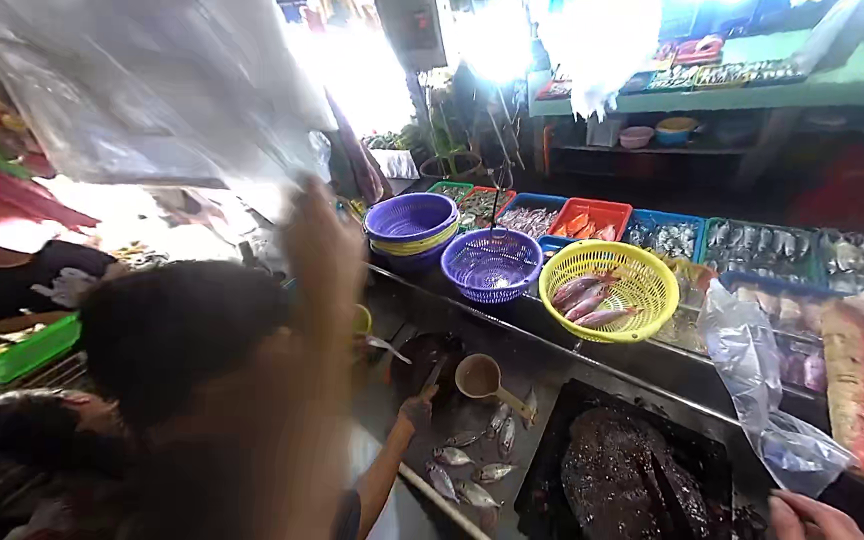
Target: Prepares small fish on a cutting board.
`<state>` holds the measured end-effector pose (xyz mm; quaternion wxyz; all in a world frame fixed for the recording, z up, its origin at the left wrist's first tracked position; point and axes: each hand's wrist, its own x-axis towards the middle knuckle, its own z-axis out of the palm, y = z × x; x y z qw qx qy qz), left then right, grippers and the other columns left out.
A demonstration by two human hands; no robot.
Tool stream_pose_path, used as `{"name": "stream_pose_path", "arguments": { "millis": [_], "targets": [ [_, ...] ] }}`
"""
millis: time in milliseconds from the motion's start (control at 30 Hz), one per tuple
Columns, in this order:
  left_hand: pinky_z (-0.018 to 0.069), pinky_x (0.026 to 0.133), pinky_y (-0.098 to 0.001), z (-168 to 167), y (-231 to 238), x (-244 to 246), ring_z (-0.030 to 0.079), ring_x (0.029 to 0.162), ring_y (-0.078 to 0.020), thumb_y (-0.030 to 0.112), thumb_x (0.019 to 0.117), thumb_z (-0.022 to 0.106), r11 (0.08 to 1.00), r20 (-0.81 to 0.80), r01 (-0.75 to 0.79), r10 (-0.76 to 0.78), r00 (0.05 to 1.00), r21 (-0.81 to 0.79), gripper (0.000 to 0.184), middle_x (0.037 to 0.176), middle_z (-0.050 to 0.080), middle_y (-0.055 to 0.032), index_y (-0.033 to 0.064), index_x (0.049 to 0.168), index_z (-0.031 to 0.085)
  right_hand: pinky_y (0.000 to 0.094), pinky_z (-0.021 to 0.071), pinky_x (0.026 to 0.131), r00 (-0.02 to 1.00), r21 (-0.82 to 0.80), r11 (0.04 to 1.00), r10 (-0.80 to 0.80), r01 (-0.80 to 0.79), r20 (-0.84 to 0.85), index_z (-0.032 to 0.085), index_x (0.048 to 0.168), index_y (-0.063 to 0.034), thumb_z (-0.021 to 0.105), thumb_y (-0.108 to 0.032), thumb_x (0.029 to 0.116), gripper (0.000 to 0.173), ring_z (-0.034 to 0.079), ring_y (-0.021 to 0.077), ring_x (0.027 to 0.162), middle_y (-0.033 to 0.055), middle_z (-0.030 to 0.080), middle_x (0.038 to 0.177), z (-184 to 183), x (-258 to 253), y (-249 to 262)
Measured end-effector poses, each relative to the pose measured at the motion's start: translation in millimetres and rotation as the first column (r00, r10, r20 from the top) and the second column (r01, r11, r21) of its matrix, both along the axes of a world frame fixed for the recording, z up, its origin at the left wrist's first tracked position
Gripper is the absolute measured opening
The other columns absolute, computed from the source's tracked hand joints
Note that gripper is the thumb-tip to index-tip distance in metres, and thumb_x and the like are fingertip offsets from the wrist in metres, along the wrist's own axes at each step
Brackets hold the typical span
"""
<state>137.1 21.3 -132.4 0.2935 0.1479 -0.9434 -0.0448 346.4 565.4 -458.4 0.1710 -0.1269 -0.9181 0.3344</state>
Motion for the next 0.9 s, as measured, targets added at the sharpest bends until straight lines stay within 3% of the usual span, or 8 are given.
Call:
{"name": "stream_pose_path", "arguments": {
  "millis": [100,200,300,400,533,733,800,900],
  "targets": [
    [0.0560,0.085,-0.0567,-165,107,87,0.069,0.095,-0.0326,0.034,0.1069,0.048,0.841,0.453,0.338,-0.519,0.725,0.424,0.035,0.101,0.071,-0.0167,0.0076,0.118,0.068,0.0456,0.0584,0.095,0.912,-0.214,0.889,0.377,-0.405,-0.161,0.058,0.138,-0.0011,0.071,-0.039,0.0939,0.059,0.062,0.0286,0.123,0.0214,0.058,0.139,17,-4,-47],
    [0.0571,0.081,-0.0402,-243,187,148,0.068,0.083,-0.0162,0.030,0.1083,0.049,0.233,0.190,0.371,-0.970,0.150,0.899,0.034,0.093,0.072,-0.0070,0.0077,0.112,0.074,0.0479,0.0520,0.109,0.723,-0.372,0.621,0.621,-0.690,-0.304,0.028,0.162,-0.0162,0.083,-0.060,0.0755,0.112,0.047,0.0248,0.142,0.0083,0.043,0.159,46,-21,-110],
    [0.0599,0.069,-0.0302,-225,176,179,0.067,0.073,-0.0094,0.019,0.1073,0.049,-0.195,-0.318,0.319,-0.860,0.400,0.928,0.029,0.095,0.073,-0.0041,0.0056,0.114,0.073,0.0357,0.0593,0.092,0.521,-0.554,0.356,0.836,-0.752,-0.170,0.062,0.137,-0.0177,0.083,-0.049,0.0824,0.067,0.067,0.0090,0.107,-0.0019,0.071,0.118,52,-32,-131],
    [0.0554,0.057,-0.0235,-212,131,189,0.062,0.063,-0.0060,0.014,0.1064,0.045,-0.057,-0.380,0.415,-0.528,0.759,0.908,0.030,0.092,0.072,-0.0008,0.0046,0.121,0.069,0.0281,0.0545,0.064,0.311,-0.715,0.138,0.943,-0.685,-0.116,0.075,0.098,-0.0070,0.065,-0.035,0.1003,0.030,0.064,0.0066,0.069,0.0004,0.070,0.079,22,-37,-109],
    [0.0541,0.056,-0.0204,-257,109,213,0.060,0.060,-0.0055,0.013,0.1077,0.044,-0.083,-0.391,0.383,-0.283,0.876,0.920,0.031,0.080,0.068,0.0016,0.0027,0.124,0.067,0.0342,0.0603,0.078,0.601,-0.889,0.167,0.787,-0.427,-0.141,0.073,0.110,-0.0086,0.067,-0.037,0.0977,0.031,0.070,0.0115,0.083,0.0039,0.074,0.095,-9,-35,-100],
    [0.0530,0.055,-0.0307,-366,99,223,0.065,0.067,-0.0155,0.029,0.1094,0.047,-0.018,0.025,-0.028,-0.157,0.987,0.999,0.036,0.093,0.072,-0.0097,0.0048,0.131,0.062,0.0369,0.0557,0.061,0.863,-0.746,0.659,0.429,-0.096,0.267,0.072,0.085,-0.0073,0.052,-0.040,0.1061,0.044,0.063,0.0134,0.063,0.0038,0.067,0.071,-17,-41,-142],
    [0.0585,0.086,-0.0448,-396,87,240,0.068,0.107,-0.0258,0.034,0.1058,0.054,0.049,0.187,-0.181,-0.212,0.959,0.982,0.052,0.128,0.065,-0.0175,0.0040,0.147,0.049,0.0367,0.0565,0.063,0.881,-0.720,0.694,0.349,-0.013,0.320,0.071,0.090,-0.0060,0.056,-0.037,0.1049,0.038,0.064,0.0133,0.066,0.0044,0.068,0.074,-28,-38,-148],
    [0.0586,0.083,-0.0396,-390,97,258,0.067,0.091,-0.0207,0.021,0.1030,0.053,0.210,-0.010,0.023,-0.064,0.998,0.977,0.035,0.103,0.066,-0.0160,-0.0079,0.124,0.055,0.0354,0.0598,0.066,0.872,-0.760,0.649,0.393,-0.039,0.291,0.071,0.098,-0.0048,0.060,-0.031,0.1030,0.029,0.067,0.0134,0.069,0.0052,0.070,0.078,-32,-33,-160]
  ]
}}
